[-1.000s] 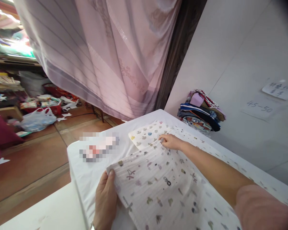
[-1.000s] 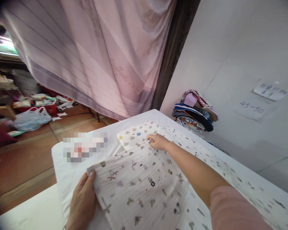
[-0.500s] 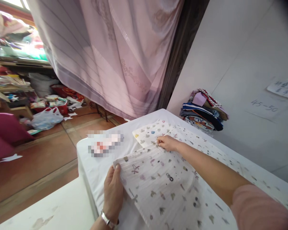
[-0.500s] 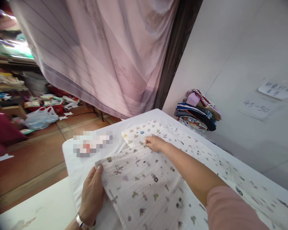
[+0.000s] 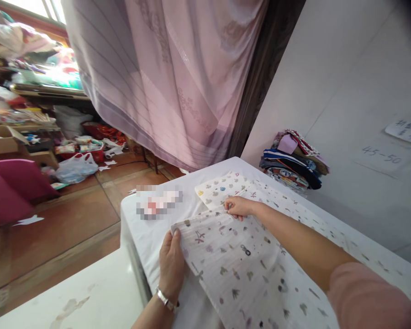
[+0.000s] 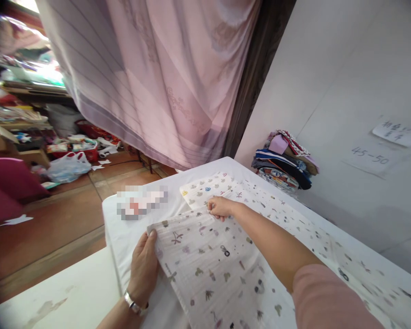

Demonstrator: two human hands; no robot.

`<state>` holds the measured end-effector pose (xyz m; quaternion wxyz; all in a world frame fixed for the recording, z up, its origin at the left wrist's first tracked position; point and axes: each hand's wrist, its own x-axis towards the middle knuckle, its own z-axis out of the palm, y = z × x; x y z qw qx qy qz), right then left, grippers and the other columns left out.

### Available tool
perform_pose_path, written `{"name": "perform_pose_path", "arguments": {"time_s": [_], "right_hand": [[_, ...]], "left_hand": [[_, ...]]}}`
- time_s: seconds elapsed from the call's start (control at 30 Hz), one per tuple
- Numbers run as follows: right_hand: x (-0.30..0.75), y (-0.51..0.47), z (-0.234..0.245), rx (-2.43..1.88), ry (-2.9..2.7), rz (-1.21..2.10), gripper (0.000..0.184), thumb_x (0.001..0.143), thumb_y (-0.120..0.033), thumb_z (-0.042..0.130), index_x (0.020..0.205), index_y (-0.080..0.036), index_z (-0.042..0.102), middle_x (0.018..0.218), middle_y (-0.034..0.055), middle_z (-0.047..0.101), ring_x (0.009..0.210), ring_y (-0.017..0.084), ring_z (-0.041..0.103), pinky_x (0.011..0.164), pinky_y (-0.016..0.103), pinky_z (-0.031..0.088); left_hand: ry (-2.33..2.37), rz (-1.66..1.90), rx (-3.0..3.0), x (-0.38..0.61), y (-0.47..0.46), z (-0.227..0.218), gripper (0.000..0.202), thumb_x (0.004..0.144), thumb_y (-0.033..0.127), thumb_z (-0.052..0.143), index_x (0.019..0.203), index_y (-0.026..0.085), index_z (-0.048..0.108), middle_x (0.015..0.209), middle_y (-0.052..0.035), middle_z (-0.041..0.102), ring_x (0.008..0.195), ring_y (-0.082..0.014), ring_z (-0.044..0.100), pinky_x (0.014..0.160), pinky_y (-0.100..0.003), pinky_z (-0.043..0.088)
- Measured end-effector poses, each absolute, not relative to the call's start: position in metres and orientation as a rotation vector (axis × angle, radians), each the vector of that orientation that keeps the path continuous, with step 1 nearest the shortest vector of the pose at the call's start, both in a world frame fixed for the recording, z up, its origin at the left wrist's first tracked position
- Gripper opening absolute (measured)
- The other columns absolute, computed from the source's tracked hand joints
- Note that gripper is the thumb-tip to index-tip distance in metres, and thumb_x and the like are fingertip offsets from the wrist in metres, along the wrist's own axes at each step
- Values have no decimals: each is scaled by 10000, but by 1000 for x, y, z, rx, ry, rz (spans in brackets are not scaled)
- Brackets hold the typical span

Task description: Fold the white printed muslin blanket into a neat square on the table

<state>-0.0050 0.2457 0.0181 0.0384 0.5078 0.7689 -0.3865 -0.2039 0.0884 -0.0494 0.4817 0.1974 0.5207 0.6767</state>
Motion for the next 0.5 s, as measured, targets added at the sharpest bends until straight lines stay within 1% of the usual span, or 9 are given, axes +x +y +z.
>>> {"name": "perform_pose_path", "arguments": {"time_s": [0.07,0.17,0.27,0.4,0.5], "right_hand": [[-8,244,18,1601,2425,-1139,127,707,-100,467,782,-202,479,471,-82,510,326,81,468,386,165,338],[-15,243,17,1715,2582,-1031,115,767,-120,406,824,-207,457,531,-77,513,382,69,488,442,164,365],[-22,243,11,1790,2638,-938,118,766,-120,406,830,-201,464,540,-74,513,388,68,482,461,170,363],[-27,243,2,1788,2638,-867,164,738,-106,432,846,-192,521,518,-71,522,375,76,456,464,185,344],[-30,243,-1,1724,2717,-799,206,735,-120,459,887,-207,568,578,-56,563,506,96,516,549,192,364]], "left_hand": [[1261,1645,459,-204,88,-49,379,703,477,575,920,168,600,812,-24,654,733,-184,599,679,-297,478],[1269,1665,508,-205,88,-51,390,715,479,567,938,161,597,851,-37,650,781,-191,597,727,-311,472],[1290,1692,524,-205,88,-51,405,717,477,566,962,156,597,867,-42,647,807,-194,594,755,-315,467],[1280,1699,461,-203,88,-45,389,704,472,563,935,161,598,826,-31,653,757,-186,604,707,-307,480],[1280,1677,416,-201,87,-42,380,695,473,562,924,172,595,799,-21,657,737,-189,612,670,-304,489]]}}
